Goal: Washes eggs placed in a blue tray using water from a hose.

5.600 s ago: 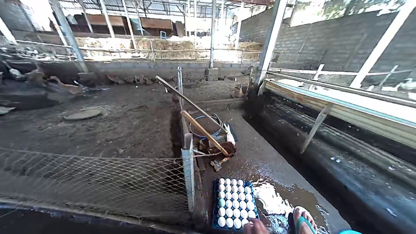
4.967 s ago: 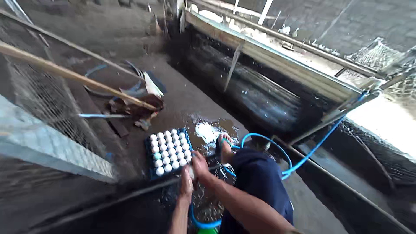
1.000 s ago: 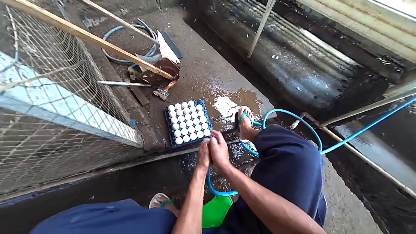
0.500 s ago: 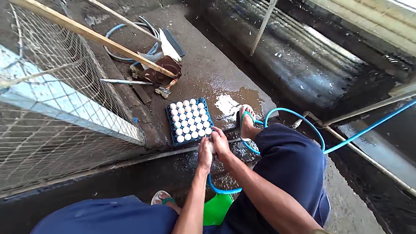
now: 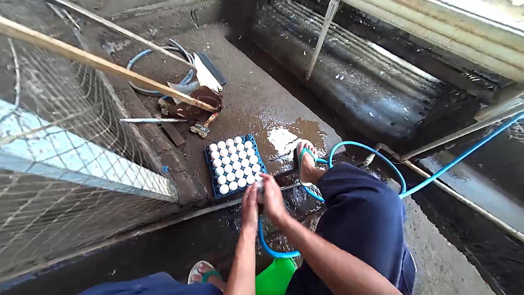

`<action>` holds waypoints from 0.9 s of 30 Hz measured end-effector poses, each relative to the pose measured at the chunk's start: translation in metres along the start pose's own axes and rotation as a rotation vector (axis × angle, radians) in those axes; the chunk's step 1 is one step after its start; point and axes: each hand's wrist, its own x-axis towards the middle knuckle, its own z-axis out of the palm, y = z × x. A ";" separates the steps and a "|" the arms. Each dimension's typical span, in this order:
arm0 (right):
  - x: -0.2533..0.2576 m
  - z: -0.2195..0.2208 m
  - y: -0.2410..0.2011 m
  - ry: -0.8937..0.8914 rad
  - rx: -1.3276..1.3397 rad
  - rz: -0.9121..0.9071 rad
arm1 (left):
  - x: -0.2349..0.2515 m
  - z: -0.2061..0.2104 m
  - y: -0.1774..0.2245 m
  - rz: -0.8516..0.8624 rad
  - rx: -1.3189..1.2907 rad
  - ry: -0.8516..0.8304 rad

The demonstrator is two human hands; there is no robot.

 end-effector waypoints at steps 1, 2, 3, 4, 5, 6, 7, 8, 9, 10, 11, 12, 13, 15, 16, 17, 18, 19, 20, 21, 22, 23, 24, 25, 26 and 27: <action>-0.010 0.003 0.001 -0.020 -0.140 -0.153 | 0.000 0.002 0.001 0.003 -0.038 -0.013; -0.015 0.005 0.004 -0.014 -0.240 -0.265 | 0.001 0.003 0.004 -0.007 -0.096 -0.051; -0.012 0.006 0.006 -0.004 -0.301 -0.296 | -0.001 0.004 0.011 -0.024 -0.125 -0.088; -0.005 0.004 0.007 0.008 -0.333 -0.261 | -0.005 0.005 0.019 -0.043 -0.100 -0.103; 0.003 0.002 0.005 0.002 -0.327 -0.164 | -0.008 0.004 0.024 -0.048 -0.061 -0.108; 0.010 0.000 0.003 -0.002 -0.275 -0.050 | -0.010 0.006 0.025 -0.048 -0.012 -0.072; 0.015 0.000 0.001 0.011 -0.216 0.036 | -0.010 0.009 0.023 -0.039 0.035 -0.008; 0.013 0.003 -0.002 0.018 -0.174 0.080 | -0.010 0.010 0.021 -0.023 0.039 0.008; 0.007 0.006 -0.003 -0.004 -0.165 0.072 | -0.009 0.008 0.020 0.007 0.003 -0.003; 0.000 0.008 -0.003 -0.049 -0.164 0.029 | -0.009 0.006 0.019 0.030 -0.036 -0.016; -0.003 0.009 -0.001 -0.064 -0.168 -0.007 | -0.011 0.005 0.021 0.012 -0.059 -0.032; 0.001 0.006 0.001 -0.048 -0.156 -0.009 | -0.014 0.005 0.023 -0.028 -0.027 -0.024; 0.009 0.003 0.002 -0.023 -0.124 0.035 | -0.015 0.006 0.023 -0.071 0.040 0.007; 0.021 0.001 0.003 0.037 -0.041 0.169 | -0.012 0.008 0.014 -0.064 0.139 0.077; 0.015 0.004 0.002 0.031 -0.042 0.187 | -0.014 0.004 0.013 -0.048 0.134 0.047; 0.005 0.008 0.000 0.007 -0.057 0.153 | -0.013 0.000 0.009 0.000 0.116 0.029; -0.004 0.011 0.001 -0.013 -0.069 0.093 | -0.010 -0.002 0.007 0.022 0.124 0.040; -0.006 0.012 0.004 -0.015 -0.072 0.046 | -0.009 0.001 0.015 -0.049 0.104 0.045; 0.000 0.010 0.007 -0.008 -0.066 0.050 | -0.012 0.003 0.027 -0.139 0.092 0.010; 0.008 0.008 0.008 0.009 -0.041 0.082 | -0.011 0.003 0.022 -0.144 0.106 0.018; 0.014 0.006 0.007 0.024 -0.016 0.133 | -0.011 0.005 0.013 -0.117 0.130 0.059; 0.013 0.007 0.005 0.027 -0.013 0.165 | -0.009 0.005 0.006 -0.077 0.132 0.067; 0.006 0.009 0.002 0.019 -0.029 0.155 | -0.009 0.002 0.003 -0.034 0.143 0.055; -0.004 0.010 0.002 0.018 -0.047 0.111 | -0.010 -0.002 0.001 -0.003 0.149 0.021; -0.006 0.009 0.005 0.019 -0.058 0.079 | -0.011 -0.004 0.002 -0.016 0.158 -0.009; 0.002 0.004 0.010 0.021 -0.063 0.104 | -0.011 -0.005 0.004 -0.073 0.157 -0.042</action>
